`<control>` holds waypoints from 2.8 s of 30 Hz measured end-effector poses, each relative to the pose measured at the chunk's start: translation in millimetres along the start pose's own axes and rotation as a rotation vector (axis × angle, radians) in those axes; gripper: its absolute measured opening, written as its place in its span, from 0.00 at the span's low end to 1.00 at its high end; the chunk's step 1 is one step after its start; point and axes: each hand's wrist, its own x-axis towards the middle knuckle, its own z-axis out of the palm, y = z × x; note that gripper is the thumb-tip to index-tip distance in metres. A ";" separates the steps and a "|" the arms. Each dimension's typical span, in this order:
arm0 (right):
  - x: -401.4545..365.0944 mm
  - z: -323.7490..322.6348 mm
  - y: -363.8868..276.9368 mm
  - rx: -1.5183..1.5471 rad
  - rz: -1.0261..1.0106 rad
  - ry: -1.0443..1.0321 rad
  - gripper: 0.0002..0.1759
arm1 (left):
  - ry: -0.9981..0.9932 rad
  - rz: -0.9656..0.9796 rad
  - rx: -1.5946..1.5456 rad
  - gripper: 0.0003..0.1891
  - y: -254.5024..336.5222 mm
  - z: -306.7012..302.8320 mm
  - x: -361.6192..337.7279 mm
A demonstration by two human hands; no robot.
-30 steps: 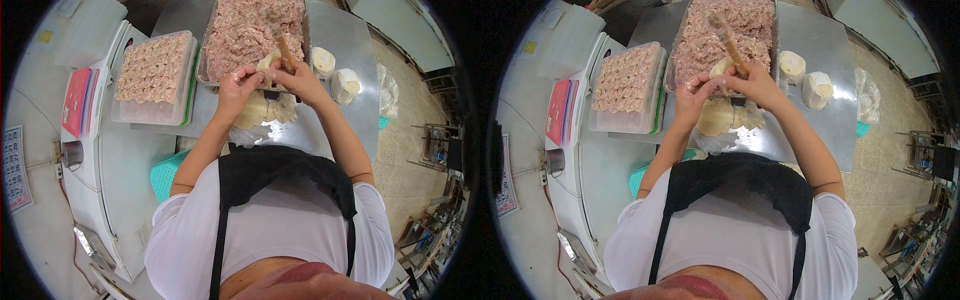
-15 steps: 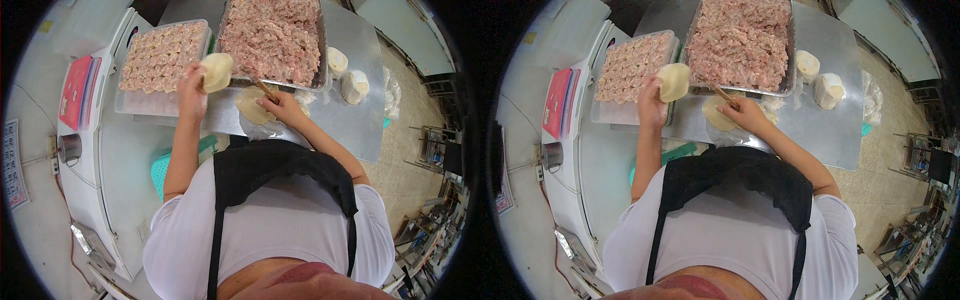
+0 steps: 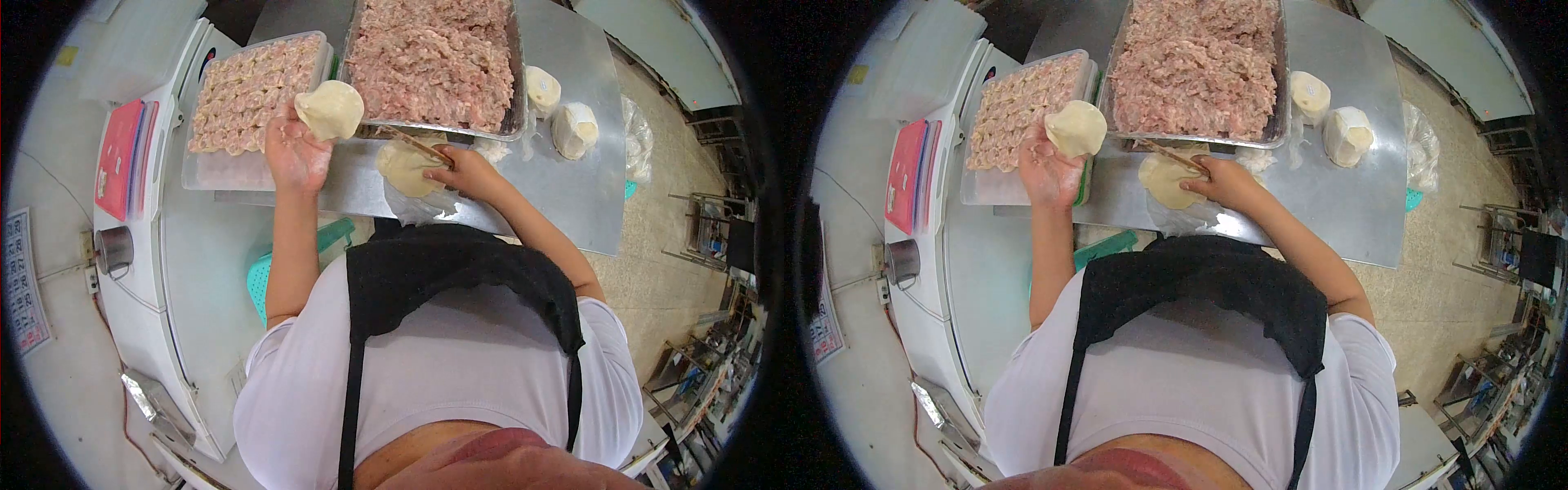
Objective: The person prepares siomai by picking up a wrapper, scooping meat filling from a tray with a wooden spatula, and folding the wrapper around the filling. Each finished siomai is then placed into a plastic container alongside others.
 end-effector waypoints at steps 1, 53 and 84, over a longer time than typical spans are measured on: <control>-6.7 -2.0 4.4 0.003 -0.009 0.026 0.27 | 0.015 0.035 0.160 0.13 -3.1 -2.2 0.1; 25.0 18.0 -40.2 0.630 -0.113 0.072 0.21 | -0.177 -0.252 0.869 0.10 -29.8 -27.4 -11.0; 52.5 -129.3 -5.4 -0.725 -0.385 0.274 0.18 | -0.872 0.032 1.867 0.12 -68.7 9.9 -25.4</control>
